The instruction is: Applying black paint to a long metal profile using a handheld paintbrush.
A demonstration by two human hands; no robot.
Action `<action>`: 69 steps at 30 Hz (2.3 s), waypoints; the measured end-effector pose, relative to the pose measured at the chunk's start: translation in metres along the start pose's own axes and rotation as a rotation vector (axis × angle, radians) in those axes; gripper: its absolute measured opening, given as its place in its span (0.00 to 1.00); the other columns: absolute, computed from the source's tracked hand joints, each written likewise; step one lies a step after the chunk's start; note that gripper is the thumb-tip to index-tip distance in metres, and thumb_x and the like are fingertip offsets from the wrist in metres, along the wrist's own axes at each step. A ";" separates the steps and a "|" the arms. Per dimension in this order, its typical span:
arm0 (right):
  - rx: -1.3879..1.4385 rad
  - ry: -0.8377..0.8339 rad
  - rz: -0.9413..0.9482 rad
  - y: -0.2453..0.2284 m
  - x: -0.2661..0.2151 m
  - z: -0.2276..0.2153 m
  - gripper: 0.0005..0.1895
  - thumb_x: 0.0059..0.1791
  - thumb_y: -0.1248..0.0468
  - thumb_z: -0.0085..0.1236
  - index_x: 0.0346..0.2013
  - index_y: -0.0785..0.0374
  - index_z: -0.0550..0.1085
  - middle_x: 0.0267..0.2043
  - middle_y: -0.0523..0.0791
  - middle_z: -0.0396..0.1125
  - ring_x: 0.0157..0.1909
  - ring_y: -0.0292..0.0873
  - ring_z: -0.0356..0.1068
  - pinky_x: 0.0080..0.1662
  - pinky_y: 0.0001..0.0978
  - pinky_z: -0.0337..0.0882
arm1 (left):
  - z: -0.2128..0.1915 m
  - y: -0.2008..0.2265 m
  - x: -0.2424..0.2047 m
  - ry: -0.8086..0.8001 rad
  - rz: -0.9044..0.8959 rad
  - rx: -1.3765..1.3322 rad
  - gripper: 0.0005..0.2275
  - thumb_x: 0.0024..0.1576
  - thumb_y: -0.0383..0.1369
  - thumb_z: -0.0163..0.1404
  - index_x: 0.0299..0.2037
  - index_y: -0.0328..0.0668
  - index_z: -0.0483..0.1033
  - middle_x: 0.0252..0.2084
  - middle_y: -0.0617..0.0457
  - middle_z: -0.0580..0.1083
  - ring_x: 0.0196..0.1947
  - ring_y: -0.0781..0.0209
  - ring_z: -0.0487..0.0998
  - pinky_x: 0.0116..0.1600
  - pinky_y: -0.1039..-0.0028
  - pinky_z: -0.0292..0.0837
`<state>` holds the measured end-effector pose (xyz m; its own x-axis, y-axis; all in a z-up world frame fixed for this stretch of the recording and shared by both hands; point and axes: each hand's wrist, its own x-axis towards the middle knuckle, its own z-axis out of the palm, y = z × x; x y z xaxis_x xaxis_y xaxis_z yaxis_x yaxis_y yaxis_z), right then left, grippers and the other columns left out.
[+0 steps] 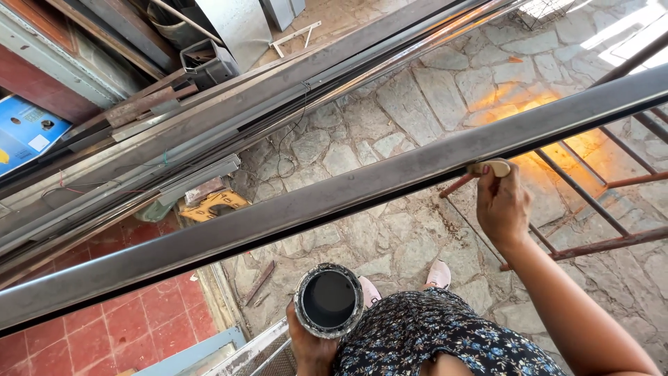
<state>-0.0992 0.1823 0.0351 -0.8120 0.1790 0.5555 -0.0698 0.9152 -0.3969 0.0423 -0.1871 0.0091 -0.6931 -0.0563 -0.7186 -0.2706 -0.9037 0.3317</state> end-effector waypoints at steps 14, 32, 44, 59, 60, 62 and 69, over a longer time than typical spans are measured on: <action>-0.266 -0.295 -0.552 -0.103 -0.022 0.037 0.21 0.57 0.53 0.45 0.59 0.64 0.69 0.42 0.44 0.79 0.42 0.46 0.80 0.29 0.29 0.82 | -0.011 -0.006 0.002 -0.013 0.058 -0.067 0.27 0.56 0.48 0.45 0.59 0.34 0.71 0.55 0.33 0.72 0.55 0.34 0.73 0.52 0.50 0.73; 1.018 -0.222 -0.476 -0.105 -0.015 0.010 0.11 0.57 0.78 0.40 0.54 0.73 0.64 0.41 0.54 0.76 0.32 0.41 0.81 0.30 0.23 0.84 | -0.029 -0.084 -0.007 0.118 0.197 -0.257 0.29 0.58 0.50 0.42 0.62 0.35 0.68 0.58 0.35 0.71 0.59 0.36 0.69 0.61 0.49 0.65; 0.990 -0.134 -0.232 -0.017 0.011 -0.015 0.10 0.63 0.70 0.33 0.54 0.74 0.62 0.41 0.60 0.71 0.35 0.50 0.77 0.32 0.34 0.82 | -0.029 -0.132 -0.023 0.038 0.226 -0.422 0.28 0.54 0.48 0.48 0.60 0.37 0.71 0.58 0.37 0.73 0.58 0.38 0.71 0.60 0.48 0.69; 1.148 -0.250 0.161 -0.006 0.017 -0.012 0.09 0.64 0.58 0.39 0.48 0.60 0.64 0.36 0.45 0.67 0.24 0.39 0.66 0.23 0.25 0.69 | -0.013 -0.052 -0.016 -0.412 0.193 -0.319 0.24 0.57 0.45 0.54 0.58 0.35 0.72 0.54 0.35 0.74 0.55 0.36 0.74 0.54 0.52 0.77; 1.131 -0.241 0.164 -0.010 0.014 -0.010 0.10 0.64 0.58 0.39 0.48 0.61 0.64 0.36 0.46 0.67 0.23 0.39 0.66 0.23 0.26 0.68 | -0.013 -0.042 -0.015 -0.442 0.154 -0.310 0.25 0.55 0.44 0.56 0.57 0.34 0.72 0.54 0.35 0.74 0.54 0.36 0.74 0.53 0.52 0.78; 1.107 -0.229 0.172 -0.023 0.008 -0.006 0.11 0.64 0.58 0.38 0.49 0.62 0.65 0.36 0.47 0.67 0.23 0.40 0.66 0.23 0.27 0.68 | -0.016 -0.024 -0.011 -0.471 0.106 -0.299 0.26 0.53 0.43 0.58 0.57 0.32 0.73 0.53 0.34 0.74 0.54 0.36 0.75 0.52 0.53 0.80; 0.970 -0.307 -0.041 -0.100 0.000 0.000 0.08 0.64 0.68 0.35 0.49 0.63 0.66 0.35 0.46 0.69 0.22 0.33 0.62 0.21 0.19 0.64 | -0.036 0.018 0.011 -0.374 0.224 -0.219 0.23 0.55 0.42 0.57 0.55 0.32 0.75 0.51 0.34 0.76 0.52 0.35 0.76 0.52 0.49 0.79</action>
<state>-0.0923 0.0904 0.0749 -0.9027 -0.0712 0.4244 -0.4296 0.2067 -0.8790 0.0536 -0.2192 -0.0145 -0.9216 -0.1396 -0.3621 0.0319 -0.9571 0.2879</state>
